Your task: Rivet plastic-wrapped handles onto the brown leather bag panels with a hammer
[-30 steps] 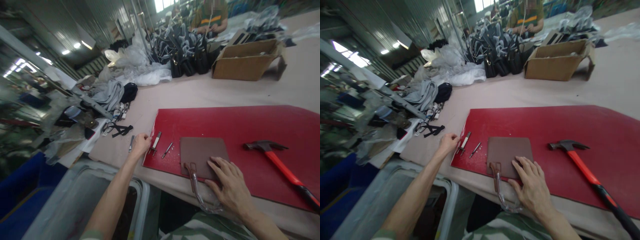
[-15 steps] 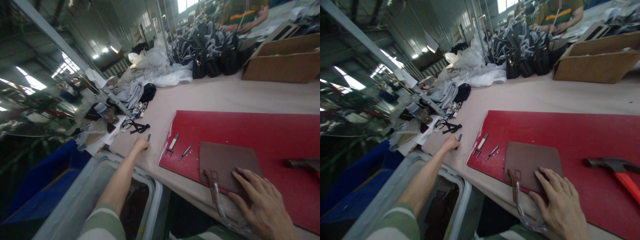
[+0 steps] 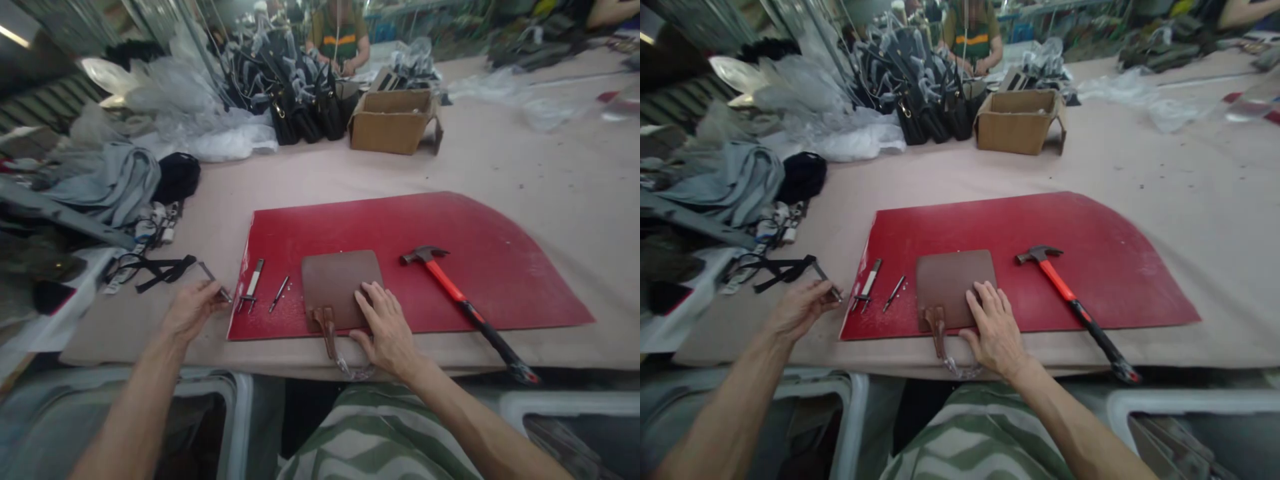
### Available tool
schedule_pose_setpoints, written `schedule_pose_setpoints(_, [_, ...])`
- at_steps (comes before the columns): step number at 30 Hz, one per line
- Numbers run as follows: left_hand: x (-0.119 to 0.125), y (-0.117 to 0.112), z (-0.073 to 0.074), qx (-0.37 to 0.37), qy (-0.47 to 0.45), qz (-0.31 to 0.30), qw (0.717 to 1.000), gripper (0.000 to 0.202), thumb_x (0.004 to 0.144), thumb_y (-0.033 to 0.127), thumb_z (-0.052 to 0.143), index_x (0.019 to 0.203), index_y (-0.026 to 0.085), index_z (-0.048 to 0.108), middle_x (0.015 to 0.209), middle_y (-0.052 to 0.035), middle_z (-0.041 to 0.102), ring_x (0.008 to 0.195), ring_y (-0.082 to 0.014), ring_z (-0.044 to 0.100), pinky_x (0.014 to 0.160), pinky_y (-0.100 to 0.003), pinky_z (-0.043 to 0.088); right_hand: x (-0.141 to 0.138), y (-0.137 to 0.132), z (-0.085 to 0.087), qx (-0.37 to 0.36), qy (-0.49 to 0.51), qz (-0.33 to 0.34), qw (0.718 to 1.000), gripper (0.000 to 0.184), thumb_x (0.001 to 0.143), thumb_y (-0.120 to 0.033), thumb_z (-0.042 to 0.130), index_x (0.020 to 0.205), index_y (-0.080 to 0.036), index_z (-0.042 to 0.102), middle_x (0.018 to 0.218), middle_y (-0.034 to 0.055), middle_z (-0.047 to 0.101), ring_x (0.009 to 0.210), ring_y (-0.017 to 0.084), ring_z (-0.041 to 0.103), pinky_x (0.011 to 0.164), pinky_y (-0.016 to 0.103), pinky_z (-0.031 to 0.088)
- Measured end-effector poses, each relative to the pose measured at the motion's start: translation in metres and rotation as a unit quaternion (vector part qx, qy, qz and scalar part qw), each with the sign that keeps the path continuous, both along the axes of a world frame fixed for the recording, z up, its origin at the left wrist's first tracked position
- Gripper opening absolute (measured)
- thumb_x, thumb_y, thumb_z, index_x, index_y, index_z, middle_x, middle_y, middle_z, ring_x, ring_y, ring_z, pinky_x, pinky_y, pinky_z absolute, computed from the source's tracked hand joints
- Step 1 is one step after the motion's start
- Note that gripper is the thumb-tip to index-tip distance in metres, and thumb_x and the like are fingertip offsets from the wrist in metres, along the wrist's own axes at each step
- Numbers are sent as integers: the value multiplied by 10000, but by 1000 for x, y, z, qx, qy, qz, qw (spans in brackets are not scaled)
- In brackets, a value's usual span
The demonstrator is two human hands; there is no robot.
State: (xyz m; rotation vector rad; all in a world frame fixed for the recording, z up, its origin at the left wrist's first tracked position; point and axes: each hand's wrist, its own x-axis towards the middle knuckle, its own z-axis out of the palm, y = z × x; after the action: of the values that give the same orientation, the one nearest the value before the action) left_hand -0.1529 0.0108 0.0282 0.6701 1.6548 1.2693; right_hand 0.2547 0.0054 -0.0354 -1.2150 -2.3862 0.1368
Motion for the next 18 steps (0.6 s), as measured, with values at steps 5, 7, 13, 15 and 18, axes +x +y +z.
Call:
schedule_pose_setpoints(5, [82,-4,9,67,-117,-41,990,390,620,272,885,881,136,629,809,-24,729,720,-161,724,644,-242,621,0,0,1,-7,4,6,1000,688,919,-408,581,1497,-102,367,1541,235,379,1476,380,257,1165,610,279])
schedule_pose_setpoints(7, [114,-4,6,87,-151,-52,983,450,618,274,895,944,155,608,841,-9,727,756,-176,739,674,-272,630,0,0,1,-11,5,5,1000,687,914,-409,589,1487,-91,382,1538,236,384,1474,379,259,1172,602,272])
schedule_pose_setpoints(13, [180,-8,-17,137,-133,-74,979,458,690,295,850,1049,158,602,876,-25,744,810,-202,757,761,-337,632,0,0,0,-29,16,-1,999,651,899,-391,625,1454,-106,441,1521,215,417,1461,368,289,1177,584,277])
schedule_pose_setpoints(15, [192,-11,-25,145,-83,-95,981,380,732,280,815,1027,152,613,906,-48,758,838,-202,760,799,-336,626,0,0,0,-27,19,-1,999,647,899,-411,629,1443,-107,458,1516,212,425,1455,367,298,1174,585,282])
schedule_pose_setpoints(18, [201,-15,-33,158,-4,-122,980,261,797,252,752,1008,154,636,954,-68,770,884,-195,757,831,-313,619,0,-1,0,-20,14,2,1000,649,901,-421,626,1438,-93,468,1516,213,424,1455,370,296,1175,578,280])
